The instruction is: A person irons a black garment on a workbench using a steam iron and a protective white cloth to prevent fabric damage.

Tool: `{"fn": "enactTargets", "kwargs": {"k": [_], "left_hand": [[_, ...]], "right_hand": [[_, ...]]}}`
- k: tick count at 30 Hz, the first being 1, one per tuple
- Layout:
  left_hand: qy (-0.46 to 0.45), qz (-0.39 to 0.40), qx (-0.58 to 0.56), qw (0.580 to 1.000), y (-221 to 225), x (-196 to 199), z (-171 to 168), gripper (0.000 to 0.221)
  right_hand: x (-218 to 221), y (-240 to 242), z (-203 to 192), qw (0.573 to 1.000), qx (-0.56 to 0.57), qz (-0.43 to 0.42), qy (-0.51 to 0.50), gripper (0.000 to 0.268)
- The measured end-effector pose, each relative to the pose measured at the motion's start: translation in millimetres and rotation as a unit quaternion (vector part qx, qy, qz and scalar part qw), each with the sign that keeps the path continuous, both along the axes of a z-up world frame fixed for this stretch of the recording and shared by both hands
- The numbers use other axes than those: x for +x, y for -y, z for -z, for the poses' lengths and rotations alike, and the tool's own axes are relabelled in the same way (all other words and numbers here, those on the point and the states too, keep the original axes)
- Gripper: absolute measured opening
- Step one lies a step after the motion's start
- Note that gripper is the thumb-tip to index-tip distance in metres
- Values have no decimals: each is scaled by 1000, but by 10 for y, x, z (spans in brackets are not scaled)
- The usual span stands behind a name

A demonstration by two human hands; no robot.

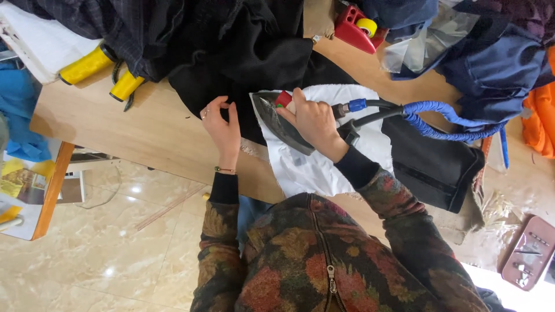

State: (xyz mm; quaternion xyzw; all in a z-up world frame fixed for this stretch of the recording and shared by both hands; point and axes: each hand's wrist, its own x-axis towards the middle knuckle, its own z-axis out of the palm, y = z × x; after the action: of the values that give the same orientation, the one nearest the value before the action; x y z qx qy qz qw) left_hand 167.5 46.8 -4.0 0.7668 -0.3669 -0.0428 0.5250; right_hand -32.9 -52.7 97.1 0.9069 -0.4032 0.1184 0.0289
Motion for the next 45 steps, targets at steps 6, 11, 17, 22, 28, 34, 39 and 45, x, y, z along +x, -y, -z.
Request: {"fn": "enactTargets", "kwargs": {"k": [6,11,17,22,28,34,39,45], "left_hand": [[7,14,-47,999,-37,-47,-328,20],[30,21,-36,999,-374,281,-282,20],[12,45,-6,999,-774,-119,-236,17],[21,81,5,996,-637,-626,-256,15],[84,108,-17,990,-413,-951,-178,17],[134,141,-6,981,-518,-1089,-59,15],[148,140,37,978,-537,-1248,-75,15],[176,165,30,970,-470,-1386,-75,21]], "right_hand": [[-147,-41,45,999,29,28,-5,49],[-571,-152,-19,998,31,47,-26,51],[-859,-239,-162,997,52,50,-40,53],[-590,-166,-178,998,12,45,-29,62],[-391,-63,-145,998,60,18,30,60],[-770,-155,-129,996,67,42,35,59],[-1159,-269,-259,994,93,51,14,58],[-1444,-300,-366,991,129,15,11,54]]}}
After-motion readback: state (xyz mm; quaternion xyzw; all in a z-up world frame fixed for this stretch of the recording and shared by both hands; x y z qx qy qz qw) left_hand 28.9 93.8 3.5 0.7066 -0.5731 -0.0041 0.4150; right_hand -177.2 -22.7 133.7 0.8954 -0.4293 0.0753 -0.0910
